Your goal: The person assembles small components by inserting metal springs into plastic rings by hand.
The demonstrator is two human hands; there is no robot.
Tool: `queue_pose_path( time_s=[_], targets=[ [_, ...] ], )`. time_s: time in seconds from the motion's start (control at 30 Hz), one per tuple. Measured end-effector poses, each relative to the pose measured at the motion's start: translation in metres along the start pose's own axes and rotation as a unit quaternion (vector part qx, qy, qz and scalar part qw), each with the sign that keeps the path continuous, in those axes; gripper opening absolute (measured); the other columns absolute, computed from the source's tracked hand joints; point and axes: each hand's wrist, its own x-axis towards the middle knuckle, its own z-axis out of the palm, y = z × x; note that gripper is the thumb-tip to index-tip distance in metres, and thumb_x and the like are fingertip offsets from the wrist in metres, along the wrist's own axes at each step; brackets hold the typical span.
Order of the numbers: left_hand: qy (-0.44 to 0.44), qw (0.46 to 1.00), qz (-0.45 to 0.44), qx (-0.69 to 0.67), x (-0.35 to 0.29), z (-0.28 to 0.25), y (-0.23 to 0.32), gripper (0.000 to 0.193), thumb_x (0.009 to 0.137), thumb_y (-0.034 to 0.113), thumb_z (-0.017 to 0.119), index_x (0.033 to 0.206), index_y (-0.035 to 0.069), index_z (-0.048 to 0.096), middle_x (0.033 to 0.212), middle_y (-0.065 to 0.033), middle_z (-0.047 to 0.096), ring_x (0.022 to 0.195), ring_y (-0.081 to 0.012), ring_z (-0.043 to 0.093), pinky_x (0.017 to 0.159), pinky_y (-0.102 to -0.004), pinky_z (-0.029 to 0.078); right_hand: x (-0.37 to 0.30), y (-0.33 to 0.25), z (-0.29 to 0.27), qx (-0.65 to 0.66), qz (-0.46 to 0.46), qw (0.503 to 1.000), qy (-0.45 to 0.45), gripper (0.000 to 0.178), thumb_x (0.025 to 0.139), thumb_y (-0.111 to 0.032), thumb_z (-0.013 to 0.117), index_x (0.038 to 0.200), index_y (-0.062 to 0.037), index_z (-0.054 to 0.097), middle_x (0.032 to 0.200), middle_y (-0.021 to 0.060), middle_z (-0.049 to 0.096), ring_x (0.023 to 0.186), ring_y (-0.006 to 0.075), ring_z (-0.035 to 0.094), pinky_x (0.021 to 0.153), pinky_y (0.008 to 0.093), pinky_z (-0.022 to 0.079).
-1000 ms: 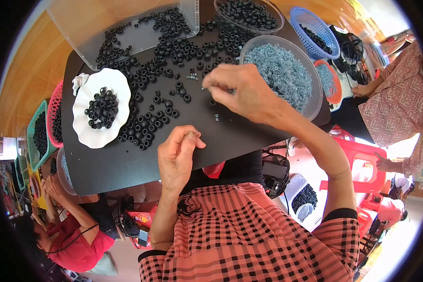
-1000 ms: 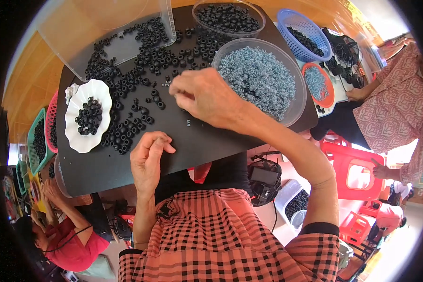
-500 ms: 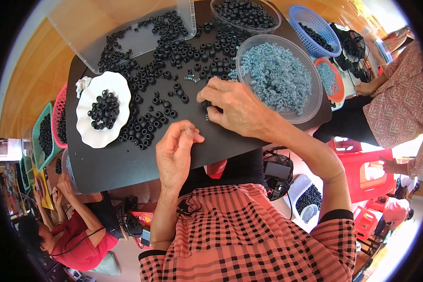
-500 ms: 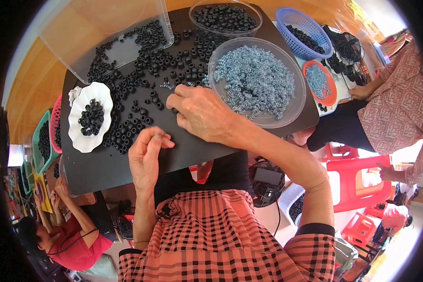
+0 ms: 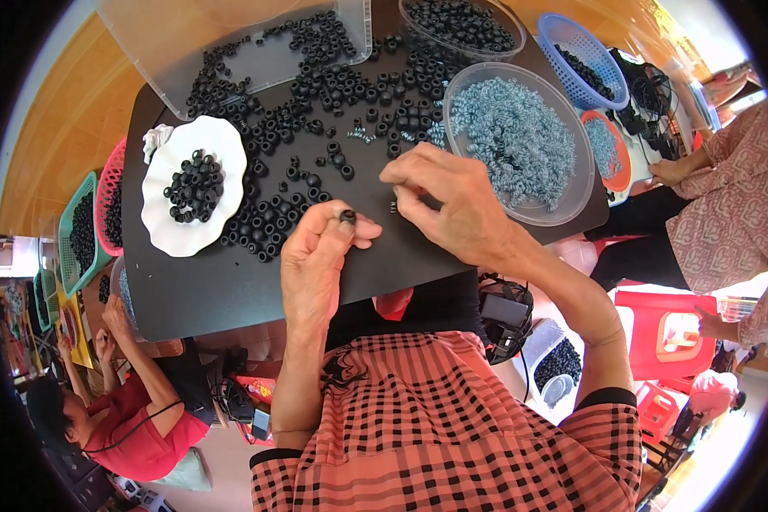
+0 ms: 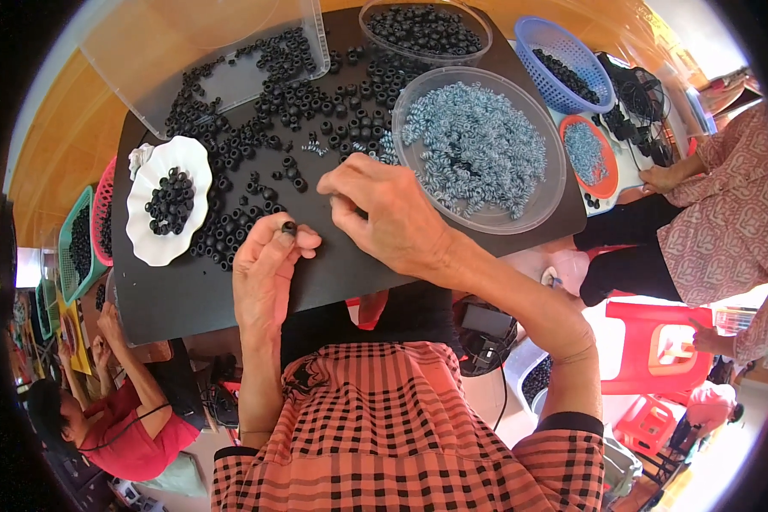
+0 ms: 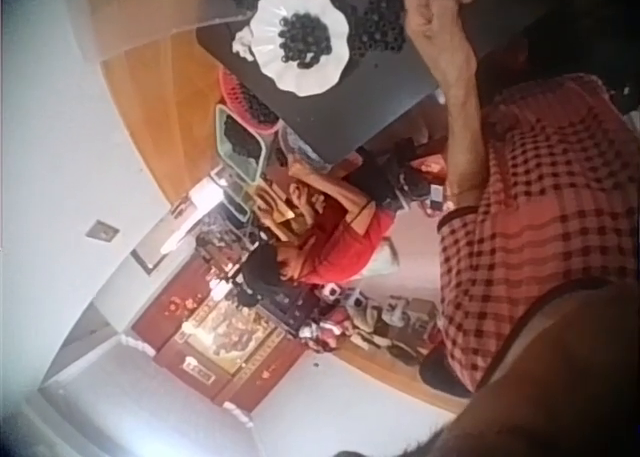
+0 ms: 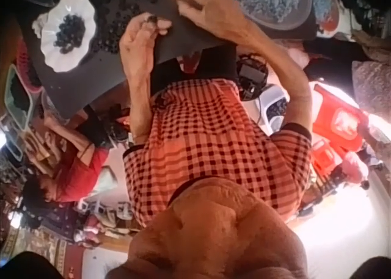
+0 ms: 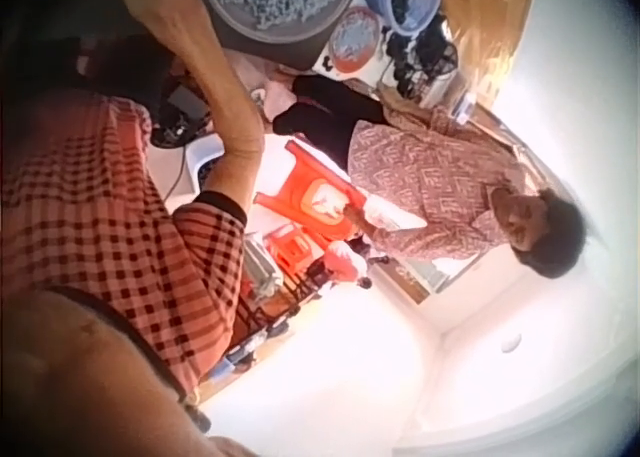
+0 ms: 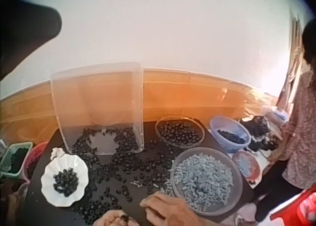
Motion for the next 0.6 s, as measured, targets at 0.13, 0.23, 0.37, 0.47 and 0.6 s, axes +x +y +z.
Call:
queue_pose_path(
  time_s=[0.13, 0.23, 0.37, 0.47, 0.6],
  targets=[
    [0.012, 1.0, 0.016, 0.007, -0.002, -0.003, -0.003, 0.016, 0.094, 0.0, 0.048, 0.108, -0.003, 0.055, 0.091, -0.0127, 0.067, 0.083, -0.0136, 0.06, 0.08, -0.0273, 0.048, -0.008, -0.001, 0.002, -0.13, 0.005, 0.987, -0.096, 0.017, 0.077, -0.007, 0.067, 0.09, -0.0002, 0.059, 0.085, 0.0125, 0.056, 0.072, 0.0306, 0.063, 0.062, 0.0388, 0.053],
    [0.012, 0.999, 0.029, 0.025, -0.003, -0.002, -0.005, 0.016, 0.094, 0.0, 0.048, 0.109, -0.004, 0.055, 0.09, -0.0125, 0.067, 0.083, -0.0133, 0.06, 0.081, -0.0269, 0.048, -0.011, -0.001, 0.013, -0.178, -0.002, 0.974, -0.142, 0.017, 0.074, -0.007, 0.066, 0.085, -0.0003, 0.056, 0.084, 0.014, 0.054, 0.074, 0.0311, 0.063, 0.061, 0.039, 0.053],
    [0.012, 0.999, 0.034, 0.033, -0.002, -0.002, -0.007, 0.016, 0.094, 0.001, 0.049, 0.108, -0.004, 0.055, 0.088, -0.0121, 0.067, 0.082, -0.0126, 0.06, 0.081, -0.0267, 0.048, -0.004, 0.001, 0.016, -0.211, -0.003, 0.964, -0.161, 0.017, 0.07, -0.004, 0.066, 0.084, 0.0, 0.057, 0.083, 0.0152, 0.055, 0.075, 0.0316, 0.063, 0.059, 0.0397, 0.052],
    [0.012, 0.999, 0.036, 0.039, -0.003, -0.003, -0.008, 0.015, 0.094, 0.002, 0.049, 0.107, -0.003, 0.056, 0.087, -0.0115, 0.067, 0.081, -0.0126, 0.06, 0.081, -0.0267, 0.048, -0.002, 0.004, 0.017, -0.181, 0.014, 0.975, -0.128, 0.016, 0.07, -0.003, 0.066, 0.084, -0.0003, 0.061, 0.084, 0.0135, 0.057, 0.074, 0.029, 0.064, 0.059, 0.0382, 0.052],
    [0.011, 0.999, 0.042, 0.03, -0.004, -0.004, -0.008, 0.015, 0.094, 0.002, 0.049, 0.107, -0.003, 0.056, 0.088, -0.0107, 0.067, 0.082, -0.0126, 0.061, 0.081, -0.0264, 0.048, 0.004, 0.007, 0.019, 0.09, 0.097, 0.989, -0.062, 0.016, 0.074, 0.004, 0.062, 0.089, -0.0012, 0.067, 0.088, 0.0088, 0.062, 0.069, 0.0173, 0.065, 0.062, 0.0269, 0.052]
  ],
)
